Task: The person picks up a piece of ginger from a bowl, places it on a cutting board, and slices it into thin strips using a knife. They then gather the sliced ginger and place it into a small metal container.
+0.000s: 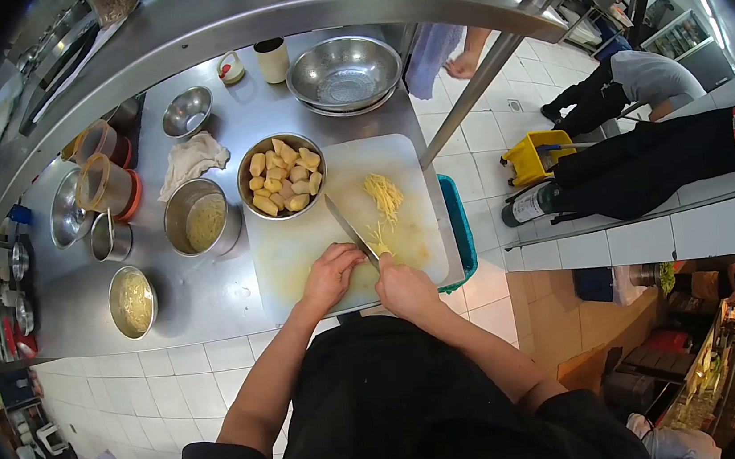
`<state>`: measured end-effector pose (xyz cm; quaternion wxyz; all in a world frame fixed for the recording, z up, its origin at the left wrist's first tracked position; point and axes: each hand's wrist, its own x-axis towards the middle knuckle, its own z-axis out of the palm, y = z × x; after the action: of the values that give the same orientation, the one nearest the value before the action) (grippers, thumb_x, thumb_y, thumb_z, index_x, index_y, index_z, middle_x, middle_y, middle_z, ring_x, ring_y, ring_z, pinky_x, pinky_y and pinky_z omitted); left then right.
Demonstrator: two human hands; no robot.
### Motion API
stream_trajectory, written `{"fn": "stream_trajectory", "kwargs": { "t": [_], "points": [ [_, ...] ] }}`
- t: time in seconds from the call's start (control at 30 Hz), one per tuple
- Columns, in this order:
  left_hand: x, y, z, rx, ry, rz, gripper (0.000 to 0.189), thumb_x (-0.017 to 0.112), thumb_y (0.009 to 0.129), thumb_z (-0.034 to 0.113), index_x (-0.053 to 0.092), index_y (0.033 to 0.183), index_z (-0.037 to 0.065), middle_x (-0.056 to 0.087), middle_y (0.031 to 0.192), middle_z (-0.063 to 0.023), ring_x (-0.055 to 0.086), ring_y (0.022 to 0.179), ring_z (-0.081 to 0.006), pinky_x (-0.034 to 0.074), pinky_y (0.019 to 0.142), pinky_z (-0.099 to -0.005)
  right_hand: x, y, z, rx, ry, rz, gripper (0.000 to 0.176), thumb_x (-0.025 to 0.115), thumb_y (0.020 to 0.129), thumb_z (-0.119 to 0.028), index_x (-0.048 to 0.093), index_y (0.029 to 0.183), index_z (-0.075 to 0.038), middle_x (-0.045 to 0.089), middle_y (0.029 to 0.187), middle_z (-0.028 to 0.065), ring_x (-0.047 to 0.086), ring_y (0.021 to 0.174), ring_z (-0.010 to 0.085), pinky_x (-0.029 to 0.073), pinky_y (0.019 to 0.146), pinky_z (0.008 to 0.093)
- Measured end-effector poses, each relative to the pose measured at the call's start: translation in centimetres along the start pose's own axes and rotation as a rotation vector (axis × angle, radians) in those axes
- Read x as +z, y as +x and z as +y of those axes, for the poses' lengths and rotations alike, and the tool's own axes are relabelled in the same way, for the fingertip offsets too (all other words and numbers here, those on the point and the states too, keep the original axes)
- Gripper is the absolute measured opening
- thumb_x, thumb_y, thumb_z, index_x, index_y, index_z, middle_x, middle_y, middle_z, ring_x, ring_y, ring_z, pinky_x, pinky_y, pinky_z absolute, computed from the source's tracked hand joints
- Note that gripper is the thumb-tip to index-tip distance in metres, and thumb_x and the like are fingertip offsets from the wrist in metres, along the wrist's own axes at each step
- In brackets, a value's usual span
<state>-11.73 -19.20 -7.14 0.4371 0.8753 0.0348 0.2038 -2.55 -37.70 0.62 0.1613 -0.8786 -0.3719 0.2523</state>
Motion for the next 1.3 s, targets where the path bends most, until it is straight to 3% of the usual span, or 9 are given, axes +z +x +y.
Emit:
{"fn": "stream_trajectory", "kwargs": {
  "t": [0.07, 0.27, 0.37, 0.57, 0.67, 0.87, 0.97, 1.17, 1.3],
  "points": [
    [-0.1, -0.1, 0.0, 0.018, 0.020, 0.003, 0.013, 0.074, 0.099, 0.000, 0.077, 0.110, 0.006, 0.078, 0.116, -0.0106, 0.074, 0.107, -0.0341, 0.063, 0.093, -0.0453, -0.3, -0.2, -0.2, -0.001, -0.034, 0.005, 0.026, 0.065, 0.098, -0.013, 0.059, 0.116, 0.005, 0.078, 0.086, 0.0303, 0.080, 0.084, 0.0492, 0.063, 0.077, 0.0611],
    [-0.3, 0.0, 0.4, 0.011, 0.044, -0.011, 0.013, 0.072, 0.097, -0.003, 0.075, 0.107, 0.005, 0.078, 0.115, -0.0096, 0.074, 0.110, -0.0332, 0.063, 0.095, -0.0440, -5.4, -4.1, -2.4, 0.019, -0.055, -0.073, 0.026, 0.065, 0.098, -0.010, 0.059, 0.117, 0.006, 0.078, 0.086, 0.0306, 0.080, 0.083, 0.0505, 0.063, 0.077, 0.0618],
    [-0.3, 0.1, 0.4, 0.025, 0.059, -0.023, 0.014, 0.072, 0.097, -0.004, 0.074, 0.108, 0.004, 0.078, 0.116, -0.0093, 0.074, 0.111, -0.0328, 0.063, 0.094, -0.0438, -0.1, -1.9, 0.2, -0.032, -0.039, -0.012, 0.026, 0.064, 0.099, -0.012, 0.058, 0.117, 0.006, 0.078, 0.087, 0.0317, 0.079, 0.084, 0.0505, 0.063, 0.078, 0.0627],
    [0.1, -0.1, 0.1, 0.044, 0.090, -0.024, 0.016, 0.072, 0.097, -0.002, 0.074, 0.112, 0.004, 0.078, 0.118, -0.0094, 0.073, 0.109, -0.0330, 0.063, 0.094, -0.0442, -4.5, -3.3, -2.3, -0.033, 0.023, -0.014, 0.023, 0.061, 0.101, -0.011, 0.057, 0.114, 0.008, 0.075, 0.082, 0.0342, 0.077, 0.079, 0.0546, 0.061, 0.074, 0.0642],
    [0.0, -0.1, 0.2, 0.060, 0.105, -0.030, 0.016, 0.071, 0.098, -0.002, 0.074, 0.113, 0.003, 0.078, 0.118, -0.0098, 0.073, 0.109, -0.0327, 0.063, 0.093, -0.0438, -0.4, -1.4, -0.4, 0.018, -0.026, -0.026, 0.033, 0.066, 0.097, -0.012, 0.058, 0.122, 0.009, 0.078, 0.088, 0.0320, 0.079, 0.083, 0.0518, 0.062, 0.078, 0.0640],
    [0.3, -0.3, -0.3, 0.074, 0.114, -0.021, 0.017, 0.071, 0.097, -0.002, 0.074, 0.113, 0.003, 0.077, 0.118, -0.0112, 0.073, 0.109, -0.0330, 0.063, 0.093, -0.0435, -3.3, -2.8, -1.7, -0.025, 0.003, -0.012, 0.034, 0.066, 0.097, -0.011, 0.059, 0.124, 0.009, 0.077, 0.086, 0.0314, 0.079, 0.083, 0.0515, 0.062, 0.077, 0.0628],
    [0.3, -0.4, -0.2, 0.075, 0.123, -0.035, 0.017, 0.071, 0.097, -0.002, 0.073, 0.113, 0.003, 0.077, 0.118, -0.0118, 0.073, 0.110, -0.0334, 0.063, 0.093, -0.0434, 0.9, -0.8, 0.0, 0.008, -0.026, 0.019, 0.034, 0.065, 0.098, -0.011, 0.060, 0.124, 0.009, 0.077, 0.085, 0.0307, 0.079, 0.083, 0.0508, 0.062, 0.076, 0.0619],
    [0.3, -0.3, -0.3, 0.082, 0.107, -0.010, 0.019, 0.070, 0.097, -0.003, 0.074, 0.114, 0.003, 0.077, 0.120, -0.0115, 0.073, 0.110, -0.0336, 0.063, 0.094, -0.0438, -3.8, -3.0, -1.8, -0.023, 0.037, -0.026, 0.032, 0.063, 0.100, -0.012, 0.061, 0.123, 0.009, 0.078, 0.087, 0.0309, 0.079, 0.081, 0.0510, 0.063, 0.076, 0.0626],
    [0.2, -0.7, -0.3, 0.051, 0.116, -0.039, 0.023, 0.070, 0.098, -0.002, 0.074, 0.120, 0.005, 0.076, 0.121, -0.0131, 0.073, 0.112, -0.0353, 0.063, 0.095, -0.0443, 1.0, -0.7, 0.3, -0.012, 0.004, 0.010, 0.032, 0.064, 0.100, -0.014, 0.060, 0.123, 0.009, 0.078, 0.088, 0.0317, 0.079, 0.082, 0.0513, 0.062, 0.077, 0.0627]
  ]
}}
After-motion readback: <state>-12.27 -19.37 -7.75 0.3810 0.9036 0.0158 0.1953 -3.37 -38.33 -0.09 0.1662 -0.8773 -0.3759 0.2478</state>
